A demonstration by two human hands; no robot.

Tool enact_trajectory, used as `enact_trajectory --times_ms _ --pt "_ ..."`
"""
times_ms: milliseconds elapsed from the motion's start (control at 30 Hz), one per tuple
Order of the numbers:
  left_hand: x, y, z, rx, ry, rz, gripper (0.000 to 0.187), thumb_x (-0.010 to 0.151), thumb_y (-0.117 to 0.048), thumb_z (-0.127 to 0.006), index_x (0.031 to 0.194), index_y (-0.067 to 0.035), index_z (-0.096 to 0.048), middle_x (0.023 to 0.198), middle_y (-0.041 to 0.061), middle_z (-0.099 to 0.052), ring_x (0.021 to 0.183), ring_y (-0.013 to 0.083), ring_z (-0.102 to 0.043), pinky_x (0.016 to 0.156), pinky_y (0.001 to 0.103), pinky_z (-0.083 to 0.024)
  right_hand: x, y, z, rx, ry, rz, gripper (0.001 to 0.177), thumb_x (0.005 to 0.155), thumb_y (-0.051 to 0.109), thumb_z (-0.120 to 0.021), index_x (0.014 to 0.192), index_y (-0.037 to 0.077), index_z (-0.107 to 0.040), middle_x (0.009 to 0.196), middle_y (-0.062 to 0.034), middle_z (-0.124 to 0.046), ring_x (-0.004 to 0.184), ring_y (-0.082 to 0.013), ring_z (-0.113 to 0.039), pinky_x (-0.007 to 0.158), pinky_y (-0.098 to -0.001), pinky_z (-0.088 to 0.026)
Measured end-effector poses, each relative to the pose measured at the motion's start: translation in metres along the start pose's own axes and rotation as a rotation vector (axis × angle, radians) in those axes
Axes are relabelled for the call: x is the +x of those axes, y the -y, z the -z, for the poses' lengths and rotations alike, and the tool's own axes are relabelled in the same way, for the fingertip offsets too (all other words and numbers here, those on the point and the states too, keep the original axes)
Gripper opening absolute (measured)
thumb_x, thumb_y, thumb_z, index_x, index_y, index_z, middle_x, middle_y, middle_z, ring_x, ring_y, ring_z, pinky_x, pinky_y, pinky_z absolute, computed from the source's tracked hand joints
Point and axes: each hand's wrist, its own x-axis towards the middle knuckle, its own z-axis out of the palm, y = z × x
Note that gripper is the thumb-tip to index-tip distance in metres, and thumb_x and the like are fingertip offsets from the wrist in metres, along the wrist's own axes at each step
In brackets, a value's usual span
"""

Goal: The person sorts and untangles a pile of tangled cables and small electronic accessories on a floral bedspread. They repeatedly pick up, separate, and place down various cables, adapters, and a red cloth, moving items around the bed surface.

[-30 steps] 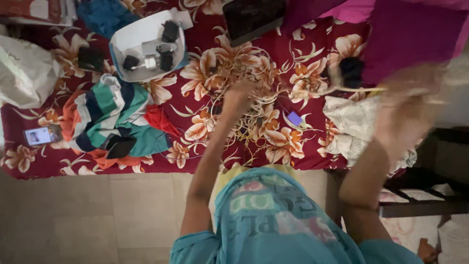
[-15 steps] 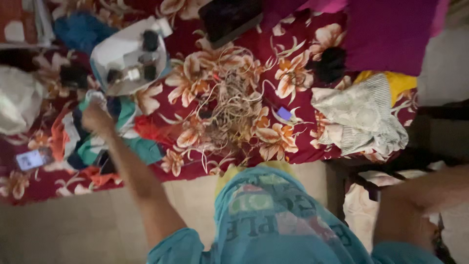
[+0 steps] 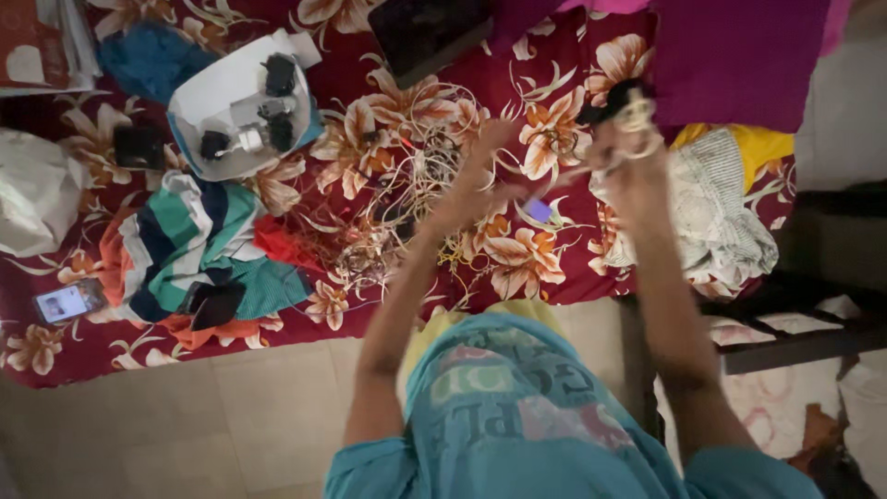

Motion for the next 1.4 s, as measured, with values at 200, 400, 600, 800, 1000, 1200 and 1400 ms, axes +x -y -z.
enact_trajectory --times_ms 200,400,600,800,1000,1200,1400 --pt "0.023 -0.068 -0.028 -0.113 0.129 0.172 0.033 0.109 -0.021 -0.062 0.137 -0.004 -0.067 0.097 0.024 -0.07 0.087 0.0382 -0.066 0.072 0.043 -0.054 0.019 0.017 -0.021 0.014 0.009 0.442 0.024 0.116 0.016 -0.047 0.123 0.0 -0.063 0.109 -0.012 -0.068 0.096 -0.0186 -0.069 0.084 -0.0352 -0.06" --pt "0.004 -0.098 0.003 0.869 0.231 -0.084 0.017 0.098 -0.012 -0.063 0.114 -0.009 -0.069 0.082 0.014 -0.072 0.069 0.0322 -0.07 0.057 0.045 -0.054 0.037 -0.057 0.012 -0.947 -0.073 0.338 0.017 0.111 0.004 -0.05 0.115 -0.002 -0.065 0.097 -0.0162 -0.068 0.085 -0.0299 -0.068 0.077 -0.0427 -0.055" --pt "0.018 -0.065 0.066 0.493 -0.043 0.0 0.016 0.105 -0.023 -0.059 0.114 -0.016 -0.07 0.096 0.005 -0.078 0.073 0.0168 -0.076 0.061 0.032 -0.063 -0.041 -0.048 -0.028 -0.826 0.662 0.344 0.026 0.089 0.003 -0.056 0.113 0.0 -0.067 0.093 -0.015 -0.069 0.08 -0.0332 -0.069 0.068 -0.0415 -0.055" --pt "-0.015 -0.08 0.011 0.671 0.053 -0.144 0.031 0.094 -0.016 -0.063 0.124 -0.019 -0.071 0.088 0.006 -0.076 0.074 0.0207 -0.073 0.059 0.035 -0.057 0.009 -0.003 -0.001 -0.116 -0.149 -0.117 0.016 0.102 0.0 -0.046 0.105 0.002 -0.061 0.079 -0.0074 -0.057 0.06 -0.0192 -0.052 0.061 -0.0312 -0.058" --pt "-0.004 -0.073 0.022 1.07 0.175 -0.328 0.034 0.088 -0.012 -0.071 0.122 -0.013 -0.071 0.088 0.005 -0.073 0.074 0.0171 -0.071 0.059 0.026 -0.058 0.026 -0.111 -0.011 -0.868 0.414 0.503 0.018 0.083 0.0 -0.058 0.099 0.005 -0.065 0.089 -0.0166 -0.069 0.074 -0.0291 -0.068 0.066 -0.0389 -0.055" --pt "0.004 -0.023 0.064 0.435 0.018 -0.169 0.009 0.099 -0.02 -0.074 0.108 -0.02 -0.075 0.09 0.002 -0.077 0.074 0.0105 -0.073 0.062 0.027 -0.062 -0.01 -0.026 0.008 -0.775 0.754 -0.536 0.024 0.094 0.008 -0.06 0.114 0.009 -0.073 0.082 -0.0157 -0.072 0.066 -0.0207 -0.069 0.054 -0.0363 -0.058" --pt "-0.024 0.001 -0.009 0.313 0.067 -0.165 0.028 0.104 -0.017 -0.066 0.132 -0.012 -0.071 0.08 0.008 -0.072 0.069 0.0151 -0.069 0.061 0.03 -0.06 0.015 -0.019 0.005 1.026 0.347 -0.381 0.019 0.096 0.018 -0.065 0.108 0.004 -0.062 0.089 -0.0019 -0.061 0.072 -0.0094 -0.057 0.06 -0.0225 -0.052"
